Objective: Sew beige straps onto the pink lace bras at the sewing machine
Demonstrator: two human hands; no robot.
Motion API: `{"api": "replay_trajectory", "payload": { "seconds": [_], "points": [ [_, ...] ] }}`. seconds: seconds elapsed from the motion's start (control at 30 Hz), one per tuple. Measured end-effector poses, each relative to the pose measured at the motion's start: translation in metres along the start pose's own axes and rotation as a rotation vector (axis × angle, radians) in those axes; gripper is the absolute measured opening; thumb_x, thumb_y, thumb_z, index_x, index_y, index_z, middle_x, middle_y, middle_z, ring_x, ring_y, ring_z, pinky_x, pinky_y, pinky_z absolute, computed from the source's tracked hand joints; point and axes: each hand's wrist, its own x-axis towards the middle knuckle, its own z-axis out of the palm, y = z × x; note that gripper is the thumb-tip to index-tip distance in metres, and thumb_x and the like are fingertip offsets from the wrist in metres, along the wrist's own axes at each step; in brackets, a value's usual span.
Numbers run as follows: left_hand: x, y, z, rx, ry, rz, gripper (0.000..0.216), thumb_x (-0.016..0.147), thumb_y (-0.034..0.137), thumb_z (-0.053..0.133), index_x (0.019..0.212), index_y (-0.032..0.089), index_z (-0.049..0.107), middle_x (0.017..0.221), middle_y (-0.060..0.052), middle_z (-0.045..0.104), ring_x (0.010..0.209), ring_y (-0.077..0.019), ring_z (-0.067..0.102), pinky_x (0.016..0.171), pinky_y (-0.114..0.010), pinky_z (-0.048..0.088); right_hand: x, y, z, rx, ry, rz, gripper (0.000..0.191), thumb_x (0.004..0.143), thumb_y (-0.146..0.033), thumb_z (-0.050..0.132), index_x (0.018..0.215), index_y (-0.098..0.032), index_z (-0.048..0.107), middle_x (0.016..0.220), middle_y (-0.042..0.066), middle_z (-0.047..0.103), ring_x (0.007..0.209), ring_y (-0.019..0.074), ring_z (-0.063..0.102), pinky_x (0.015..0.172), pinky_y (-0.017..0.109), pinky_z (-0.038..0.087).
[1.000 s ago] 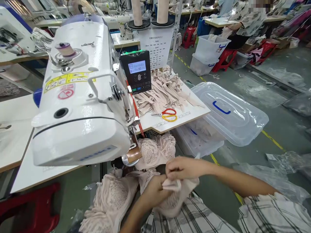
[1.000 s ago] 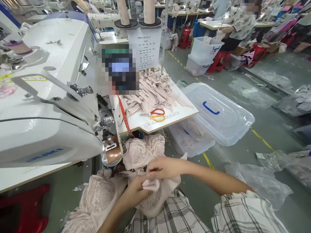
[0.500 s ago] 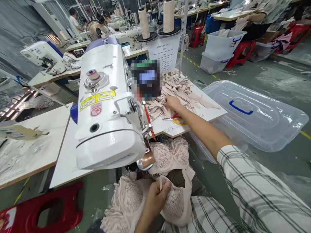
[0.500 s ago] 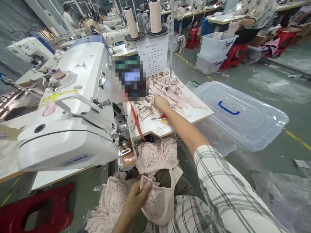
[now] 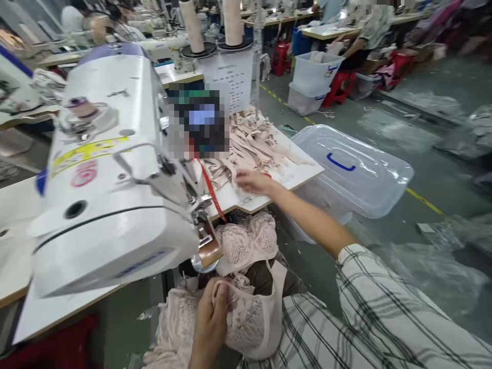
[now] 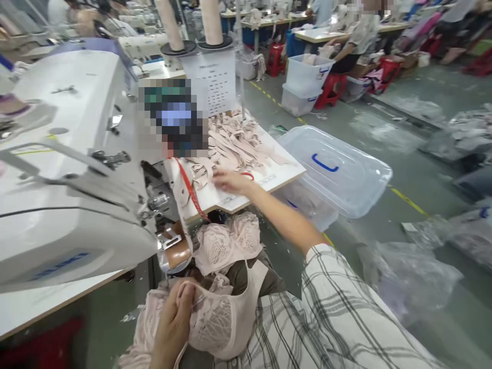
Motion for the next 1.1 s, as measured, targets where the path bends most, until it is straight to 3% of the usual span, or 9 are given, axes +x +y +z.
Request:
{"api": "replay_trajectory", "payload": {
  "seconds": [0.13,0.17,0.23,0.3,0.4,0.57,0.73,0.9,1.1],
  "points": [
    [-0.016,0.011,-0.002,0.084,0.083,0.023,0.045,0.090,0.063,0.049,0.104,0.022,0.063,0.084,-0.004,0.066,0.069,-0.0198,0.060,0.060,-0.027,0.047,-0.087,0.049,0.061,0.109,-0.335,-0.028,0.035,0.067,-0.043,0.079,0.073,-0.017,0.056,0.070,-0.001,0.059,0.057,0.0093,0.050,0.053,0.022,0.042],
    [-0.017,0.013,-0.003,0.113,0.086,0.024,0.048,0.090,0.062,0.050,0.112,0.022,0.062,0.089,-0.005,0.068,0.070,-0.0202,0.061,0.061,-0.028,0.048,-0.105,0.060,0.074,0.149,-0.443,-0.154,0.031,0.070,-0.041,0.077,0.075,-0.016,0.060,0.075,0.001,0.061,0.066,0.0111,0.055,0.060,0.024,0.046],
    [-0.012,0.014,-0.004,0.163,0.011,0.006,0.052,0.089,0.063,0.050,0.116,0.021,0.062,0.087,-0.005,0.068,0.068,-0.0209,0.061,0.061,-0.028,0.048,-0.133,0.073,0.092,0.126,-0.457,-0.362,0.019,0.075,-0.033,0.074,0.076,-0.016,0.065,0.084,0.003,0.061,0.079,0.0127,0.057,0.074,0.026,0.048],
    [-0.003,0.012,-0.005,0.182,-0.166,-0.030,0.052,0.088,0.067,0.047,0.095,0.020,0.066,0.070,-0.003,0.062,0.061,-0.0201,0.056,0.056,-0.028,0.044,-0.147,0.078,0.098,0.072,-0.398,-0.442,0.009,0.078,-0.025,0.070,0.077,-0.017,0.067,0.087,0.003,0.060,0.083,0.0128,0.056,0.079,0.027,0.046],
    [0.009,0.009,-0.006,0.061,-0.374,-0.102,0.060,0.083,0.075,0.048,0.065,0.019,0.058,0.060,-0.001,0.052,0.059,-0.0169,0.048,0.056,-0.026,0.040,-0.151,0.083,0.094,0.147,-0.413,-0.242,0.013,0.075,-0.029,0.075,0.080,-0.018,0.068,0.084,0.001,0.059,0.080,0.0123,0.056,0.077,0.026,0.045],
    [0.011,0.008,-0.005,-0.174,-0.298,-0.188,0.060,0.074,0.076,0.060,0.064,0.017,0.057,0.060,0.002,0.047,0.059,-0.0125,0.038,0.056,-0.023,0.033,-0.158,0.101,0.099,0.478,-0.651,0.302,0.061,0.070,-0.071,0.072,0.099,-0.017,0.065,0.077,-0.002,0.055,0.060,0.0080,0.043,0.058,0.022,0.038],
    [0.010,0.006,-0.007,-0.204,-0.261,-0.156,0.056,0.078,0.067,0.061,0.055,0.019,0.042,0.055,0.005,0.032,0.055,-0.0095,0.027,0.053,-0.023,0.025,-0.156,0.089,0.110,0.378,-0.386,0.257,0.052,0.077,-0.065,0.070,0.089,-0.014,0.068,0.061,-0.005,0.049,0.056,0.0080,0.039,0.054,0.022,0.032],
    [0.010,0.006,-0.017,-0.179,-0.240,-0.156,0.040,0.078,0.054,0.065,0.066,0.017,0.058,0.059,0.003,0.045,0.056,-0.0112,0.037,0.053,-0.023,0.029,-0.138,0.067,0.094,0.443,-0.102,0.227,0.038,0.067,-0.052,0.083,0.074,-0.017,0.069,0.064,-0.003,0.058,0.058,0.0080,0.049,0.058,0.022,0.042],
    [0.014,0.003,-0.018,-0.076,-0.253,-0.125,0.041,0.077,0.051,0.062,0.056,0.017,0.051,0.055,0.004,0.039,0.054,-0.0097,0.031,0.050,-0.023,0.024,-0.139,0.045,0.096,0.150,-0.512,0.130,0.031,0.080,-0.049,0.075,0.081,-0.018,0.074,0.094,0.004,0.069,0.088,0.0158,0.064,0.085,0.031,0.050]
  ]
}}
